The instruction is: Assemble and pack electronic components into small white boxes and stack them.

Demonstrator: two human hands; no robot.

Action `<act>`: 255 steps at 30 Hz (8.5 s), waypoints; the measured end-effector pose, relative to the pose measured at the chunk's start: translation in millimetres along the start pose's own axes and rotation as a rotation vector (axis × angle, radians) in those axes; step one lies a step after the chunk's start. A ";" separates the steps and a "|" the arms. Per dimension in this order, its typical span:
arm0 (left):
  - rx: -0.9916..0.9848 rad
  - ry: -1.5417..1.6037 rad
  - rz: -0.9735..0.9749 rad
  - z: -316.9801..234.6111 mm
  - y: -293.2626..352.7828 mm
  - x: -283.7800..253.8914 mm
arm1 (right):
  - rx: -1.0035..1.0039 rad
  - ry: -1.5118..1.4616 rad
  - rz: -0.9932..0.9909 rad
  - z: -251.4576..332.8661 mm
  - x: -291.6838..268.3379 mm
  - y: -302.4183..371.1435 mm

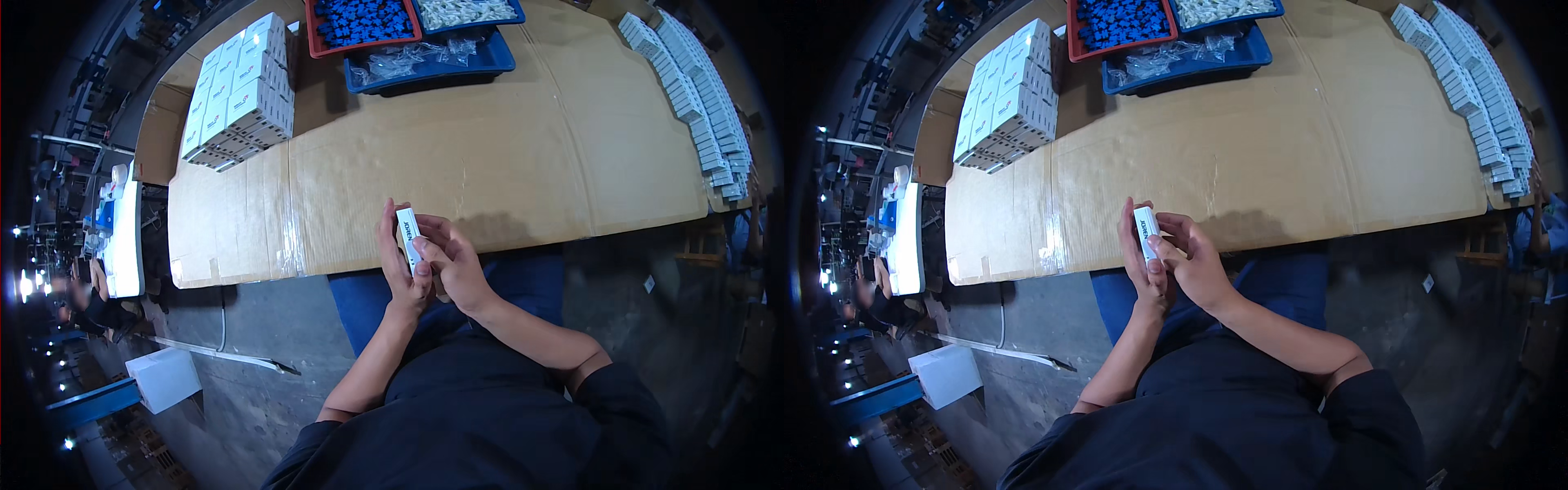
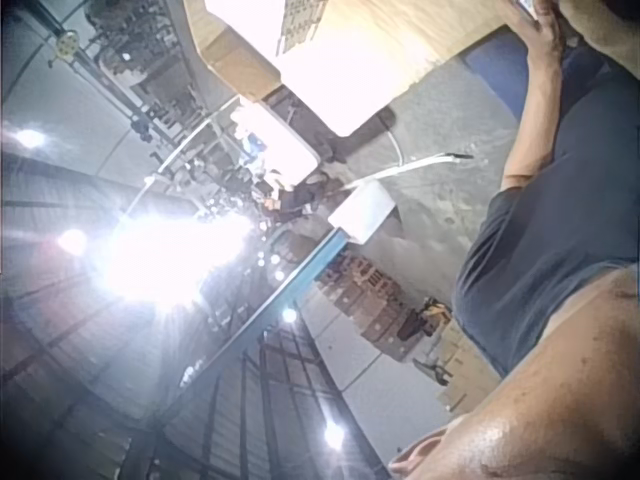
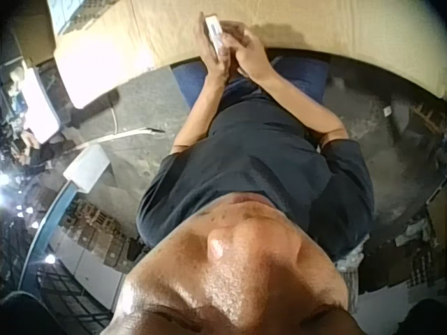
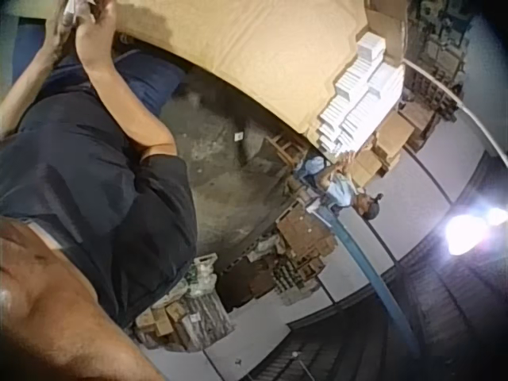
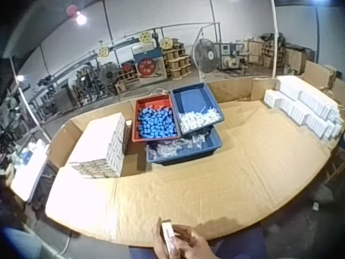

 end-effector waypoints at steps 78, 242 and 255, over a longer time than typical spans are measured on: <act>-0.413 0.489 0.223 14.2 16.9 37.1 | -0.654 0.421 -0.009 31.8 -42.7 -17.5; -0.111 0.162 -0.022 37.4 17.6 -9.7 | 0.061 0.369 0.261 14.6 -18.1 4.1; -0.975 0.835 0.054 8.8 29.1 28.4 | -0.872 1.133 0.064 57.5 -30.1 2.8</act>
Point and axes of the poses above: each hand's wrist, its own y-axis away from the middle knuckle, its own x-axis out of the palm, z = x × y, the point moved 6 cm from there along -y, towards the middle knuckle, and after that the axes turned 10 degrees about y, right-handed, at the moved point
